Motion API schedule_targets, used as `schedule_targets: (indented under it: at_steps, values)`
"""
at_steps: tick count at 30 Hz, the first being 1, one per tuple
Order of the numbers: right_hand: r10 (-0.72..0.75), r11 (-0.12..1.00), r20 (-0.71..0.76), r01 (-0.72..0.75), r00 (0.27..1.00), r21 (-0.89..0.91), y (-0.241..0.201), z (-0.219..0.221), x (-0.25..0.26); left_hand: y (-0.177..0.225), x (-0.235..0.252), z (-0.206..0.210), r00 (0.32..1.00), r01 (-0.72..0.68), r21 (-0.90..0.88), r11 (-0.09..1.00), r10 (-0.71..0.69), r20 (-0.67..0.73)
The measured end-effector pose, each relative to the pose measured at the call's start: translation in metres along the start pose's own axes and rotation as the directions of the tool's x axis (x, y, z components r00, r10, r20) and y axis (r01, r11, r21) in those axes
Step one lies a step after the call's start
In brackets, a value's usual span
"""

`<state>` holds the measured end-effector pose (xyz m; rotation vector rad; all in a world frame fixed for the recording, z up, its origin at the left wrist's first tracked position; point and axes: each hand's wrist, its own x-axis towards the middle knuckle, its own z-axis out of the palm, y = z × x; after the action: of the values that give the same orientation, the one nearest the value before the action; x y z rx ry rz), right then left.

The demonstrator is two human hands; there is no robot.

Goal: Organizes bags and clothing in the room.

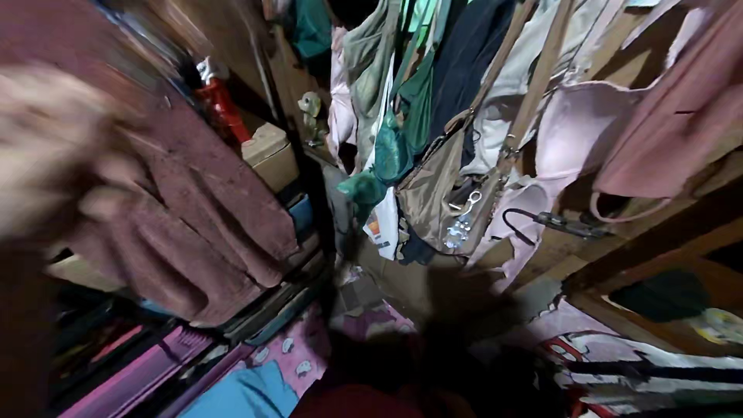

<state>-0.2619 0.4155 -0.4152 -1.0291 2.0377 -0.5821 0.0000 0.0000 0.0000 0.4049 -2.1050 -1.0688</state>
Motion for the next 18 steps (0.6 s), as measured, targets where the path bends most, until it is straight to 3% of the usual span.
schedule_targets:
  at_steps: [3, 6, 10, 13, 15, 16, 18]
  values:
    - [0.003, 0.998, -0.028, -0.005, 1.0, -0.063, -0.016, -0.008, 0.006, -0.053, -0.042, 0.084, 0.93, 0.313, 0.145, 0.939, -0.334, 0.153]
    - [-0.106, 0.99, -0.215, 0.084, 0.971, -0.109, -0.044, -0.028, 0.005, -0.11, -0.066, 0.14, 0.841, 0.393, 0.12, 0.912, -0.409, 0.353]
    - [-0.219, 0.976, -0.467, 0.183, 0.857, -0.122, -0.079, -0.055, 0.0, -0.155, -0.086, 0.194, 0.823, 0.313, 0.149, 0.938, -0.346, 0.451]
    - [-0.346, 0.935, -0.661, 0.305, 0.666, -0.182, -0.103, -0.071, 0.0, -0.166, -0.091, 0.227, 0.804, 0.225, 0.184, 0.957, -0.289, 0.52]
    - [-0.402, 0.904, -0.702, 0.375, 0.588, -0.204, -0.114, -0.079, 0.003, -0.17, -0.095, 0.248, 0.767, 0.106, 0.191, 0.976, -0.203, 0.609]
    - [-0.429, 0.891, -0.689, 0.4, 0.584, -0.215, -0.117, -0.082, 0.007, -0.171, -0.096, 0.256, 0.741, 0.027, 0.172, 0.985, -0.135, 0.658]
    - [-0.432, 0.897, -0.59, 0.394, 0.682, -0.201, -0.121, -0.082, 0.011, -0.169, -0.096, 0.269, 0.655, -0.13, 0.089, 0.987, 0.018, 0.755]
